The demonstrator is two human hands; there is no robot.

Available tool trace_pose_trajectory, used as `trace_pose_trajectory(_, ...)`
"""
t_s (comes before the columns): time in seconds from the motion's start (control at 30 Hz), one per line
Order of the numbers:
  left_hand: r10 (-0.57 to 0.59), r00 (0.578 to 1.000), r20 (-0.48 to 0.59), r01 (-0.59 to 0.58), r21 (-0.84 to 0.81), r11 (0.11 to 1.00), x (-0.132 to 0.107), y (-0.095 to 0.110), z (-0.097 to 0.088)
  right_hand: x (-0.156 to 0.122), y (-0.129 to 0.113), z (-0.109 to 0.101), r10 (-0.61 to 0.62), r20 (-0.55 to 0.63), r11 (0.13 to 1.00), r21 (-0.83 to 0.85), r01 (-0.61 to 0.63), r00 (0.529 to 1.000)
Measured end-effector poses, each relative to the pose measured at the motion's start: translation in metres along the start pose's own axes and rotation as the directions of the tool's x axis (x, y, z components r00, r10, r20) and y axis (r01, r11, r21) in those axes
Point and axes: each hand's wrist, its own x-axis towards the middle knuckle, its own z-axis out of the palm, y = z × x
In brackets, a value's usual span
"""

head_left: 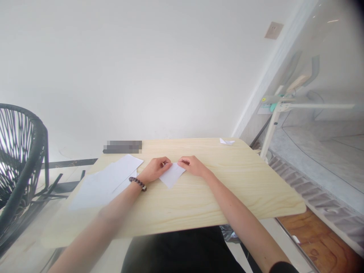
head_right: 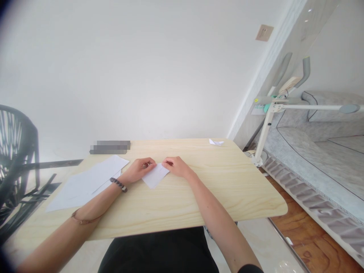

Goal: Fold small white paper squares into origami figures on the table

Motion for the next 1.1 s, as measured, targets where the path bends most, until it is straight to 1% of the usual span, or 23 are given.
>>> trace_pose_trajectory(0.17,-0.027,1.000,-0.012,0.027,-0.021,0.999,0.0004,0.0004,-0.0008,0.0001,-0.0007,-0.0014,-0.003,-0.017,1.000,0.003,0.003,1.000)
trace_pose_trajectory(0.37,-0.067,0.997,-0.039,0.066,-0.008,0.998,0.0005,-0.0038,-0.0024,0.0001,-0.0001,-0.0010,0.008,-0.048,1.000,0.002,-0.008,0.999)
trace_pose_trajectory(0.53,-0.030,0.999,-0.016,0.030,-0.001,1.000,-0.0002,-0.0021,-0.0042,-0.0009,-0.0001,-0.0002,0.017,-0.056,1.000,0.004,-0.017,0.998)
trace_pose_trajectory(0.8,-0.009,0.999,0.031,0.010,-0.025,1.000,-0.0013,0.0013,-0.0021,-0.0018,-0.0046,0.0011,-0.006,-0.021,1.000,0.011,0.007,1.000)
trace_pose_trajectory(1.1,-0.009,1.000,0.026,0.011,-0.044,0.999,-0.0014,0.0014,-0.0022,-0.0014,-0.0032,0.0011,-0.020,-0.031,1.000,0.016,0.020,0.999)
